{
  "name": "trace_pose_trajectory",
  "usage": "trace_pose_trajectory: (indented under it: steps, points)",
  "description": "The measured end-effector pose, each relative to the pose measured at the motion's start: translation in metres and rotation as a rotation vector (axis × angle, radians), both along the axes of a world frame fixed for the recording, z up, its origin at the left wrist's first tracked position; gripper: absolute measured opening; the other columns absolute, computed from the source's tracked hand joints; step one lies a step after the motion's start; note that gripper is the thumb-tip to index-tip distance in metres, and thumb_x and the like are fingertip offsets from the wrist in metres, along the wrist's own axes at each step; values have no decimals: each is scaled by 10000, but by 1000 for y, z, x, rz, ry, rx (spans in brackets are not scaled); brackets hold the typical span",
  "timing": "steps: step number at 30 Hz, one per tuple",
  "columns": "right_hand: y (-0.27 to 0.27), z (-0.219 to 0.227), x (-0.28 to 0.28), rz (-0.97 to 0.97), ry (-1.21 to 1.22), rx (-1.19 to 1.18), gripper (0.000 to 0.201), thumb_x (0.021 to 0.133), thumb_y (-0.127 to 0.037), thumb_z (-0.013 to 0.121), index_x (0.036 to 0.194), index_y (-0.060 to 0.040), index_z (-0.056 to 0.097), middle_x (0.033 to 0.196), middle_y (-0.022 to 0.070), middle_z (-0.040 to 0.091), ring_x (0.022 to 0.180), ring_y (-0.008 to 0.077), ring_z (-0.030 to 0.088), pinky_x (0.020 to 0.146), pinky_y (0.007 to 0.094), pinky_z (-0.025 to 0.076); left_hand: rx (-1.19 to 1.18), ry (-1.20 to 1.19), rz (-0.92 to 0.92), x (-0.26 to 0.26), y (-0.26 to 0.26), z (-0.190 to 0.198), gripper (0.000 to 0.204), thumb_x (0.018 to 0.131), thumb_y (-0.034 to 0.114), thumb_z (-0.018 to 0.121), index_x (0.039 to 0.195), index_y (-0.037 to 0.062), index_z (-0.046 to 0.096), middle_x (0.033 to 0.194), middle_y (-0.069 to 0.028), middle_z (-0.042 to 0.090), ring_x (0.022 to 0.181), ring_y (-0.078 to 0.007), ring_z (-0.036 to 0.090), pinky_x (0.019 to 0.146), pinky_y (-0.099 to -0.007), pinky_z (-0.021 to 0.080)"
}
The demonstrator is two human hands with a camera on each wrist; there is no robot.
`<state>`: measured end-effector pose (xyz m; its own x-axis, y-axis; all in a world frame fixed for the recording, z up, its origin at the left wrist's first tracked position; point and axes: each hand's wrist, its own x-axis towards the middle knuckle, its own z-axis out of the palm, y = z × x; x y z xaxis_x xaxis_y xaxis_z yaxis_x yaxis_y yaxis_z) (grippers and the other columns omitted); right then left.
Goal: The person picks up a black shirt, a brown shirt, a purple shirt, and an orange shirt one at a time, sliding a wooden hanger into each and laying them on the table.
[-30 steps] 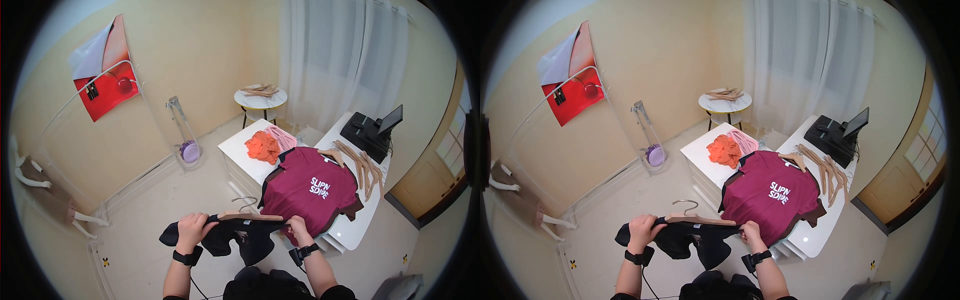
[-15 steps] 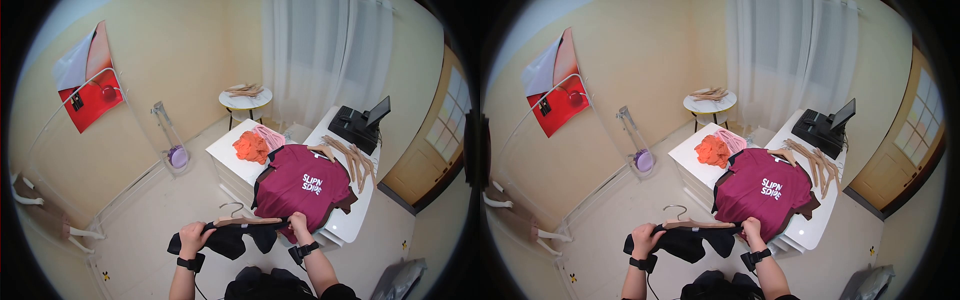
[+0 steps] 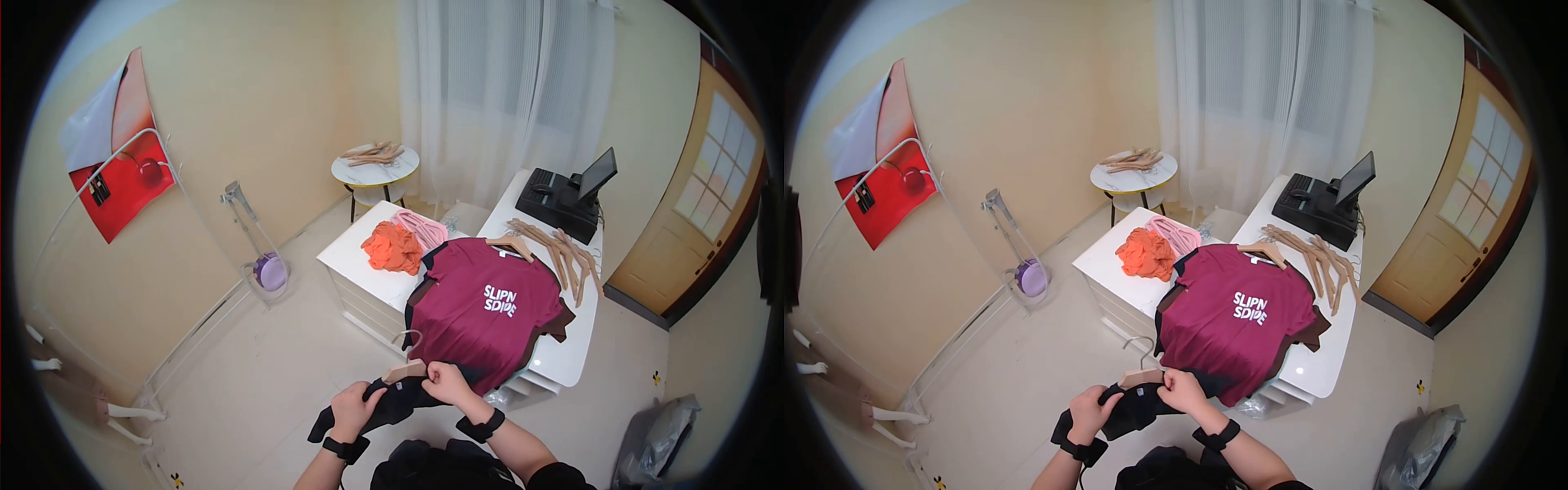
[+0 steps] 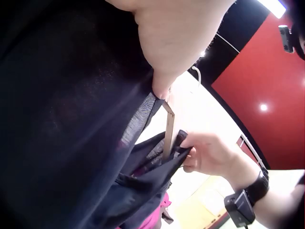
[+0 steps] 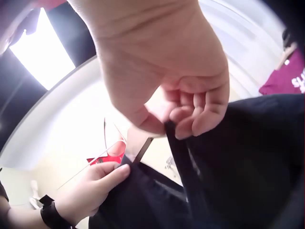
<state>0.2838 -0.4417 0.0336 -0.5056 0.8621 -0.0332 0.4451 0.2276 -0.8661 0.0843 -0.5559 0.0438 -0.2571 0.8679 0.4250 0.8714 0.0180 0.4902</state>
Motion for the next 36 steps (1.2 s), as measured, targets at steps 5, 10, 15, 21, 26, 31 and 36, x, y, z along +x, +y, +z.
trace_pose_trajectory:
  steps: [5, 10, 15, 21, 26, 31, 36]
  points:
    - [0, 46, 28, 23, -205, 550, 546, 589, -340, 765, 1036, -95, 568, 1047, 85, 476, 978, 260, 478, 824, 369, 419, 19, -235, -9, -27, 10, -3, 303, 721, 339, 729, 730, 48, 645, 632, -107, 600, 558, -282, 589, 496, -331, 451]
    - [16, 32, 45, -57, -306, 693, 366, 662, -328, 723, 888, -72, 589, 839, 78, 588, 890, 261, 563, 780, 389, 430, 61, -283, -109, -38, 27, 18, 295, 691, 309, 759, 722, 43, 636, 630, -88, 601, 552, -263, 591, 500, -315, 459]
    - [10, 28, 48, -49, -344, 644, 288, 700, -321, 691, 730, -77, 542, 635, 90, 575, 622, 286, 598, 524, 381, 465, 137, -114, -275, -52, 50, 35, 305, 664, 327, 766, 704, 60, 625, 635, -65, 602, 554, -252, 593, 501, -316, 463]
    - [15, 45, 71, -348, -248, 548, 305, 707, -322, 712, 674, -55, 568, 572, 127, 569, 538, 317, 584, 471, 368, 452, 169, 56, -303, -90, 87, 55, 326, 656, 345, 751, 704, 61, 598, 616, -70, 583, 559, -260, 583, 501, -328, 449]
    - [14, 49, 90, -386, -309, 569, 304, 690, -318, 728, 676, -55, 578, 565, 129, 563, 533, 314, 584, 471, 362, 450, 85, 148, -551, -58, 118, 54, 313, 721, 367, 700, 781, 81, 586, 667, -51, 570, 567, -243, 567, 520, -327, 446]
    - [16, 62, 114, -408, -327, 486, 311, 667, -322, 754, 669, -59, 588, 569, 99, 574, 533, 277, 595, 484, 337, 459, 37, 139, -582, -22, 146, 30, 321, 713, 376, 706, 746, 86, 573, 619, -49, 561, 534, -240, 561, 489, -327, 437]
    - [46, 70, 161, -328, -144, 303, 299, 685, -298, 758, 783, -42, 639, 681, 95, 612, 614, 250, 612, 559, 306, 483, 83, 118, -561, 4, 187, 24, 302, 706, 340, 711, 737, 76, 567, 632, -57, 554, 554, -254, 551, 504, -346, 422]
